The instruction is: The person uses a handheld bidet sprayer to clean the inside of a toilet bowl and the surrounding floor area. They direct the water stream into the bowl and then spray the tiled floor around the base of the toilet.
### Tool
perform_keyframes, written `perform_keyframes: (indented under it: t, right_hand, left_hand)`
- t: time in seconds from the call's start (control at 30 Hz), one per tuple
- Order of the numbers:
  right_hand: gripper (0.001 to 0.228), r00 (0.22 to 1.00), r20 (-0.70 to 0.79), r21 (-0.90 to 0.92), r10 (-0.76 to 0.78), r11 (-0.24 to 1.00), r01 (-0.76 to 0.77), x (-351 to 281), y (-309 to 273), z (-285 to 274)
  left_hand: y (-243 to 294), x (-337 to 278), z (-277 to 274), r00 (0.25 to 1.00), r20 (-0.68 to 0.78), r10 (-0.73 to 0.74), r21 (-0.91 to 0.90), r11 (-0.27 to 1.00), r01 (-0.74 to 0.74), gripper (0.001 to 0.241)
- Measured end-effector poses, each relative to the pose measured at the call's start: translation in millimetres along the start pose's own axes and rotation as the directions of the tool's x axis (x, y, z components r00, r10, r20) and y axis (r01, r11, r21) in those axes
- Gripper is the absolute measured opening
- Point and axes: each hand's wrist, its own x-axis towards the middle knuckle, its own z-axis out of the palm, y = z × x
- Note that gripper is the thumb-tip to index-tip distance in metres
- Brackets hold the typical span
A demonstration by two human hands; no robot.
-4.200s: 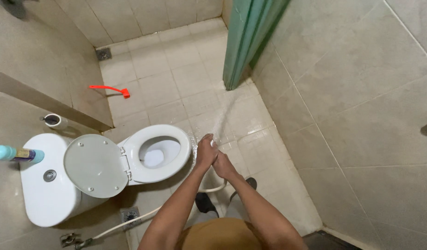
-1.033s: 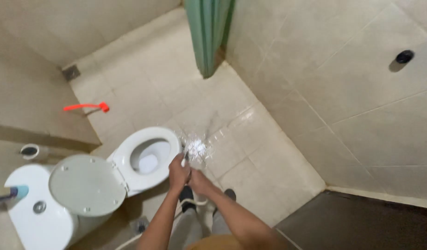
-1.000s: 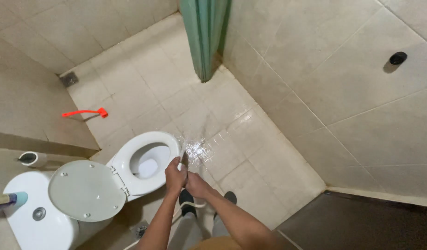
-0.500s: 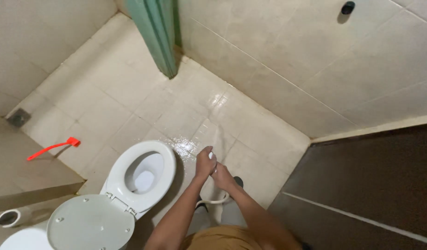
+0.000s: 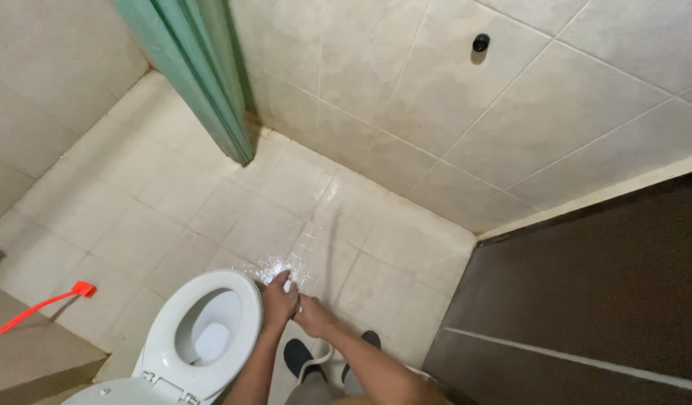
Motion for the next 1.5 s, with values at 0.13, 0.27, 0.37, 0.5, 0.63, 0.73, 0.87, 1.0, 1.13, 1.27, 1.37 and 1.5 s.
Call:
perform_keyframes:
  t: [0.13,0.27,0.37,0.5,0.63,0.73,0.87,1.0,1.13,1.27,1.37,1.5]
  right_hand:
    - [0.037,0.99,0.129,-0.072,0.056,0.996,-0.047,-2,-25,-1]
    - [0.037,0.988,0.143,-0.018,0.065,0.998,-0.063,-17,-15,-14]
    - [0.034,1.0,0.028,0.045,0.005,0.999,-0.007,-32,10,-39]
    - [0.031,0.997,-0.059,0.059,0.042,0.998,-0.038,-44,72,-66]
    - [0.03,0.98,-0.197,0.105,0.03,0.994,-0.01,-63,83,-82]
    - [0.032,0.966,-0.178,0.139,0.187,0.977,-0.163,-60,66,-76]
    - [0.032,0.994,-0.043,0.052,0.102,0.994,-0.1,-35,42,-49]
    - [0.037,0.973,0.076,0.0,0.216,0.976,-0.217,-15,2,-21]
    - [0.04,0.992,0.113,-0.031,0.059,0.998,-0.055,-3,2,-12]
    - [0.036,0.998,0.002,0.054,0.055,0.997,-0.055,-9,33,-32]
    - [0.032,0.963,-0.077,0.082,0.258,0.964,-0.251,-25,64,-62]
    - [0.034,0.942,-0.267,0.036,0.202,0.979,-0.199,-66,66,-103]
  left_hand:
    - [-57,13,10,0.961,-0.183,0.205,-0.053,0.974,-0.218,0.048]
    - [-3,-2,10,0.997,0.015,-0.08,0.087,0.993,0.079,0.049]
    - [-34,19,81,0.991,0.004,0.135,-0.025,0.991,-0.135,0.047]
    - [-2,15,141,0.971,0.044,0.234,-0.079,0.97,-0.23,0.045]
    - [15,3,164,0.947,0.117,0.299,-0.106,0.952,-0.287,0.044]
    - [5,4,152,0.939,0.108,0.327,-0.083,0.944,-0.32,0.044]
    - [-37,23,111,0.965,-0.008,0.262,-0.027,0.965,-0.262,0.047]
    - [19,-8,16,0.991,0.107,-0.075,-0.076,0.994,0.083,0.05]
    - [-20,15,21,0.991,0.045,-0.125,0.031,0.992,0.124,0.052]
    - [-36,37,78,0.967,-0.035,0.251,-0.036,0.967,-0.252,0.049]
    - [-8,33,135,0.948,0.032,0.317,-0.045,0.948,-0.316,0.047]
    - [30,15,182,0.893,0.14,0.428,-0.072,0.904,-0.422,0.043]
